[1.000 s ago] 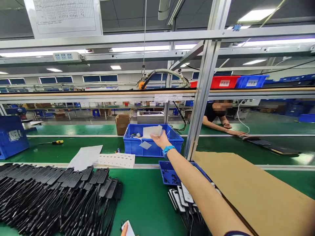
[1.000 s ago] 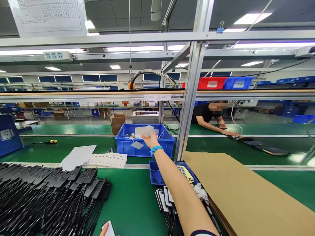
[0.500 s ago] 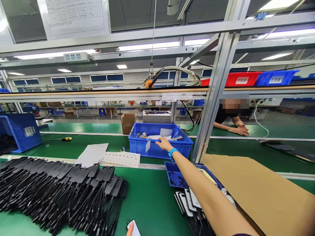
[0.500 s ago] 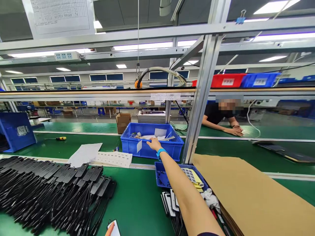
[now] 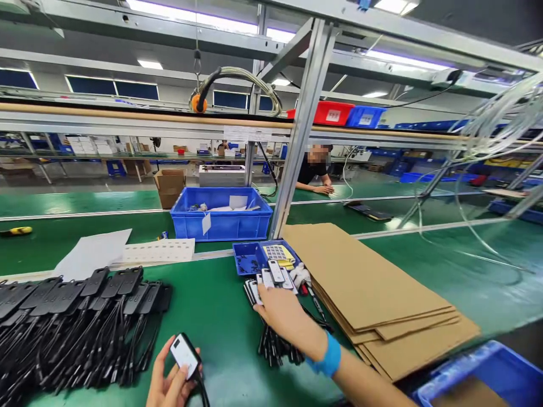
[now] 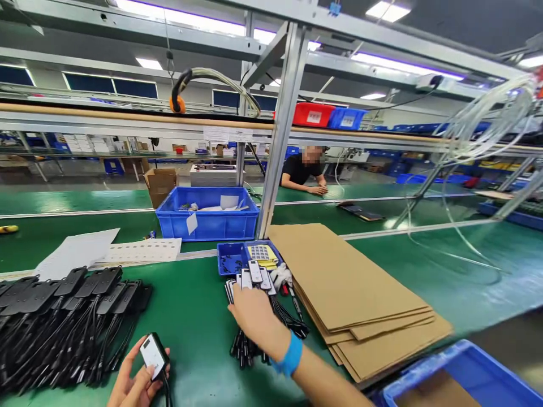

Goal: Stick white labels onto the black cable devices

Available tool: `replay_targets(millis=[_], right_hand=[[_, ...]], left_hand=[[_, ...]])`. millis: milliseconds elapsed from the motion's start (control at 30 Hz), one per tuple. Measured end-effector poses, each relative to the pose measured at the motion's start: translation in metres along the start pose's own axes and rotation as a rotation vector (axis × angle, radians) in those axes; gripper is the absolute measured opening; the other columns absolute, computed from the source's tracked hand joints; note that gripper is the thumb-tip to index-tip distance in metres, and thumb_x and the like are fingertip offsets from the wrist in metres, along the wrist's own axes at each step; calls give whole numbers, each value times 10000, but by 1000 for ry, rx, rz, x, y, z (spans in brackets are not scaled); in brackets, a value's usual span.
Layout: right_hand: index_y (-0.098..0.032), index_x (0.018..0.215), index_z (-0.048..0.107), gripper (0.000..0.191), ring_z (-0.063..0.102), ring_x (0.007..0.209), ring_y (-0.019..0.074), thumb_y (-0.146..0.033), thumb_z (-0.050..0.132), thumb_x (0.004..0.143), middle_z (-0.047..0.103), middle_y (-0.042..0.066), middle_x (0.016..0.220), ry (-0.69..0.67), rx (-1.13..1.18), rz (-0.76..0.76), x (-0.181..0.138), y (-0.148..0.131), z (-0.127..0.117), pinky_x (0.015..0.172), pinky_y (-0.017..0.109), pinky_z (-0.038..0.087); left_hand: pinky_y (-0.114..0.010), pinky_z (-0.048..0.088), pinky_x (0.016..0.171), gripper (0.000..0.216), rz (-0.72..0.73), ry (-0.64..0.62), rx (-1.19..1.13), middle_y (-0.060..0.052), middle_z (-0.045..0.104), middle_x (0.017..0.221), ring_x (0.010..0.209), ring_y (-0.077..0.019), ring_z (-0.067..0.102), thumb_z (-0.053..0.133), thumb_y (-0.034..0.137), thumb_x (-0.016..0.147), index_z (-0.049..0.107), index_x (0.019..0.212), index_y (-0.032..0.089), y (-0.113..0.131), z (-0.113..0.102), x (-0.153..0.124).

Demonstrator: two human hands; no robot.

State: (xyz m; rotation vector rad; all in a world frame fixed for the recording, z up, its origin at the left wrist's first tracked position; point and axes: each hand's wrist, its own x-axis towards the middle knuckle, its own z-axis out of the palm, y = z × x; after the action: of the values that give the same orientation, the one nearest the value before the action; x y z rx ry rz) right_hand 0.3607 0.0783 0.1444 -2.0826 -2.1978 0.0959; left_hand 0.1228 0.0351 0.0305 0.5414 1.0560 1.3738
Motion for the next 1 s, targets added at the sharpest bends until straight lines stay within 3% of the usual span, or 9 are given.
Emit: replay_targets(millis=[67, 167, 300, 400, 467, 567, 667, 867, 1000], right_hand=[[-56, 1115, 598, 295, 666, 841, 357, -172, 654, 850, 676, 231, 937, 42, -76, 93, -23, -1, 21, 647, 389, 507], [-98, 1156, 554, 327, 664, 854, 308, -157, 651, 849, 681, 170, 922, 134, -120, 136, -36, 1, 49, 634, 347, 513], [-151, 1138, 522, 321, 674, 760, 235, -61, 571, 834, 681, 63, 810, 290, 62, 113, -42, 10, 67, 591, 289, 485], [-175, 1155, 493, 348, 666, 744, 212, -67, 534, 826, 670, 41, 830, 448, 258, 36, -51, 16, 68, 616, 290, 488], [-184, 1166, 489, 355, 657, 767, 207, -65, 501, 832, 660, 44, 865, 496, 339, -63, -61, 17, 67, 645, 300, 497], [-189, 1157, 518, 368, 635, 769, 213, -28, 462, 832, 644, 46, 855, 405, 333, -234, -76, 14, 72, 643, 310, 498], [-185, 1076, 580, 358, 606, 722, 214, 25, 450, 817, 626, 39, 789, 247, 265, -370, -89, 8, 82, 600, 303, 480], [-200, 1037, 626, 229, 600, 771, 217, -58, 551, 875, 648, 39, 821, 60, 343, -357, -97, 0, 89, 642, 302, 472], [-213, 988, 642, 185, 598, 797, 210, -89, 531, 907, 656, 32, 833, -54, 416, -306, -95, -1, 82, 677, 298, 463]], left_hand=[[-323, 570, 704, 807, -134, -21, -75, -60, 732, 894, 816, -266, 708, 863, 292, 528, 454, 1222, 235, 6, 14, -4], [-373, 560, 788, 654, -164, -56, -96, -44, 710, 902, 909, -276, 696, 840, 194, 557, 466, 1092, 230, 5, 34, -11], [-265, 517, 739, 656, -54, -132, 57, -26, 692, 851, 791, -178, 669, 854, 311, 596, 432, 1089, 217, -6, 41, -14], [-250, 491, 703, 759, 110, -183, 246, 25, 648, 750, 688, -144, 610, 811, 375, 653, 369, 1256, 236, -8, 29, -12], [-258, 479, 676, 658, 197, -274, 427, 31, 607, 721, 666, -150, 578, 774, 385, 685, 441, 1229, 223, -4, 18, -10], [-284, 456, 676, 307, 283, -413, 790, -10, 617, 787, 703, -173, 565, 731, 333, 717, 596, 957, 196, 7, 3, -10], [-332, 449, 797, 152, 407, -473, 1041, -37, 633, 891, 872, -218, 575, 732, 242, 721, 635, 833, 209, 15, -5, -12], [-419, 400, 1011, 186, 533, -593, 1126, -86, 554, 1237, 1206, -273, 475, 753, 200, 724, 616, 850, 212, 15, -8, -11], [-420, 432, 1012, 411, 553, -639, 1171, -106, 550, 1239, 1183, -256, 508, 733, 218, 761, 555, 1131, 232, 14, -7, -8]])
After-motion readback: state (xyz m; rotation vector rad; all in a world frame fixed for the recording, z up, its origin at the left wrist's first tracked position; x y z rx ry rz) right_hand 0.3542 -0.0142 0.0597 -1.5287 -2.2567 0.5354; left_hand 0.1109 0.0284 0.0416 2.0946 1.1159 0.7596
